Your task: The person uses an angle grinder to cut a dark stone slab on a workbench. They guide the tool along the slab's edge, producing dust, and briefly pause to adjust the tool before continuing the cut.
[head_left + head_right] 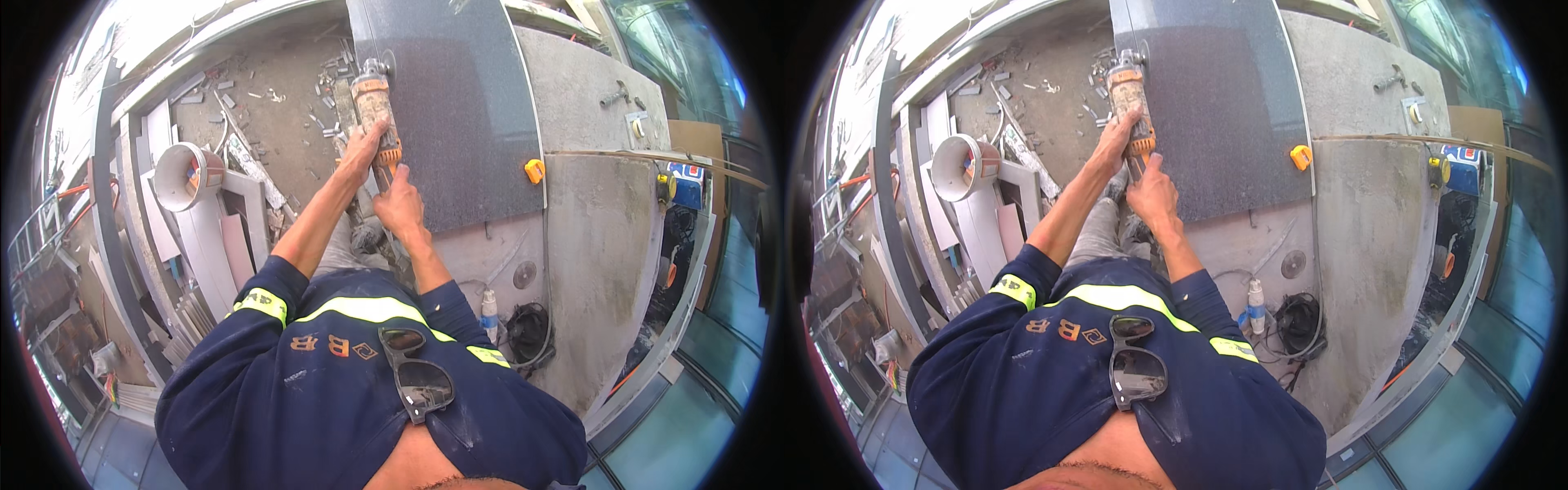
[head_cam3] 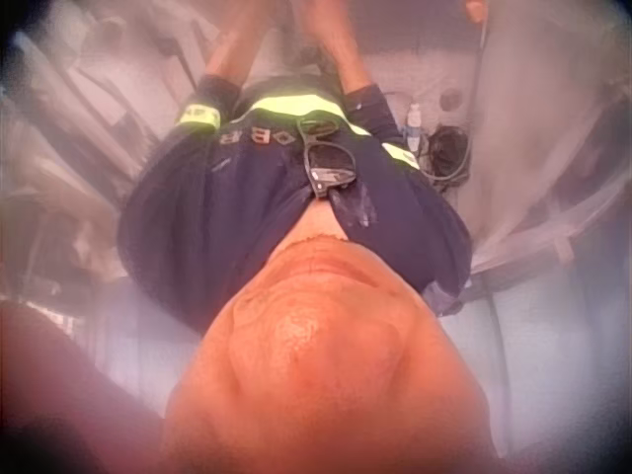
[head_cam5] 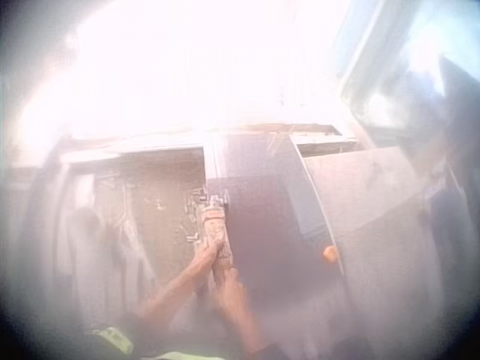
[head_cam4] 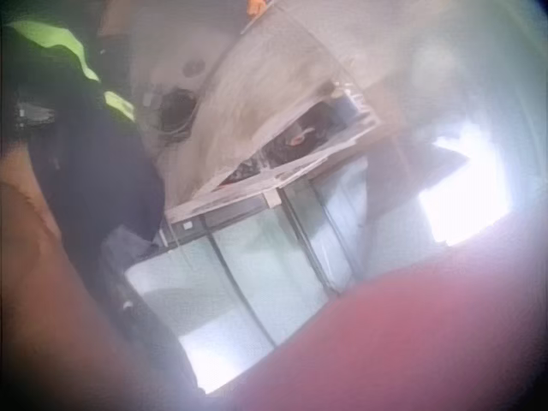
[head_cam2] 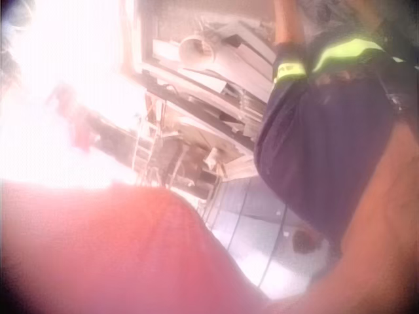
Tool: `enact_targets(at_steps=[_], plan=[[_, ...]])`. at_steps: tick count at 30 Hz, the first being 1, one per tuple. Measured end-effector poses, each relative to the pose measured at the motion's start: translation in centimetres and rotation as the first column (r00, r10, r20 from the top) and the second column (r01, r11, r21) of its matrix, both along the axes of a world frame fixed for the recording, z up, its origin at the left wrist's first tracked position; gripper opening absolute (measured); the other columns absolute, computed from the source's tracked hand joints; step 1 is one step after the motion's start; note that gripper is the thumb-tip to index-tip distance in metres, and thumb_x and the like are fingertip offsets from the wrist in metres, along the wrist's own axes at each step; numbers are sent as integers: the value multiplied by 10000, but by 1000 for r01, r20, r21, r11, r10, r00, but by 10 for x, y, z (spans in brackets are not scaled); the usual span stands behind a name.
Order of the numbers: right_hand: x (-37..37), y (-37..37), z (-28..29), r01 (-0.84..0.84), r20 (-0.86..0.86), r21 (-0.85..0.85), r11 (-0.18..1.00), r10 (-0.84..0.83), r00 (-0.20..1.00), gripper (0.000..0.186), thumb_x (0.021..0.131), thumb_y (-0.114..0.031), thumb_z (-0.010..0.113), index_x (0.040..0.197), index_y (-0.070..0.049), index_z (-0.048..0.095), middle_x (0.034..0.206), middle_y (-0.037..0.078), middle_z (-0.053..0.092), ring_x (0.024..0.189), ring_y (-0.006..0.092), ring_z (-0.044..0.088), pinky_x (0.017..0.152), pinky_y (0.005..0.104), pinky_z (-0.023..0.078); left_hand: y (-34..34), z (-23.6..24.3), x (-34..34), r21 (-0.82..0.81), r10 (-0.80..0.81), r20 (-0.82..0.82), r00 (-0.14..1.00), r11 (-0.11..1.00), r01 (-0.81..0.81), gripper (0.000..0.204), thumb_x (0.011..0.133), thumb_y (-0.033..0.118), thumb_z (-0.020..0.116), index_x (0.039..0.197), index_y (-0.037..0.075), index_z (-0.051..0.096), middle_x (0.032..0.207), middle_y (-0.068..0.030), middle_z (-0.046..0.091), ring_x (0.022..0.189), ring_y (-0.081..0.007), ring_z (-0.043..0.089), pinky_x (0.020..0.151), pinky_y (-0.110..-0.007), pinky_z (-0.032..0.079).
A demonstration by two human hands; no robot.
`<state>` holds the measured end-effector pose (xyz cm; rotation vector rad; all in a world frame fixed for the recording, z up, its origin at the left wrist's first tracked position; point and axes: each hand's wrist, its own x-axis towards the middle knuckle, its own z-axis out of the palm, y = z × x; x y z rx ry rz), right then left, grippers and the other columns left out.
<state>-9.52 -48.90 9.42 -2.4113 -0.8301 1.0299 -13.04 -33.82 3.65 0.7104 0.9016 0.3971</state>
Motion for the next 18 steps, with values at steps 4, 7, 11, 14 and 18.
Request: enact_targets(at_steps=[4,7,11,14,18], plan=[[-4,-5,12,54,72,86,995,-61,996,624,864,-152,686,1399,37,426,972,398,736,982,601,715,888,665,553,-6,29,-1,127,-60,6,998,990,59,412,1078,407,709,1304,71,631,1094,-26,694,970,-144,667,860,-361,580],[-7,-14,36,122,34,304,945,-138,990,632,865,-171,767,1398,9,480,1034,360,755,1003,577,729,884,620,580,-15,60,-12,255,-118,-29,993,959,122,640,1070,447,726,1485,0,533,1335,-112,675,1215,-205,634,1066,-399,518],[-10,-28,49,219,-80,488,845,-207,975,568,866,-160,821,1340,-9,547,1115,307,770,1046,527,753,875,553,606,-30,76,-39,436,-304,-85,949,845,310,809,1033,524,754,1550,-49,511,1412,-201,677,1309,-257,639,1145,-407,488],[-13,-38,45,226,-87,523,822,-213,973,565,861,-147,826,1335,-13,549,1139,302,765,1076,505,759,876,532,609,-48,75,-55,390,-407,-234,883,792,469,772,1023,550,754,1476,-58,607,1355,-196,713,1258,-254,664,1115,-403,503],[-15,-53,37,271,-87,484,832,-262,961,535,899,-233,848,1302,-33,559,1077,282,781,1048,513,758,857,544,607,-80,76,-66,348,-432,-289,854,784,514,705,1020,549,752,1371,-60,698,1296,-178,744,1224,-238,673,1066,-394,519]])
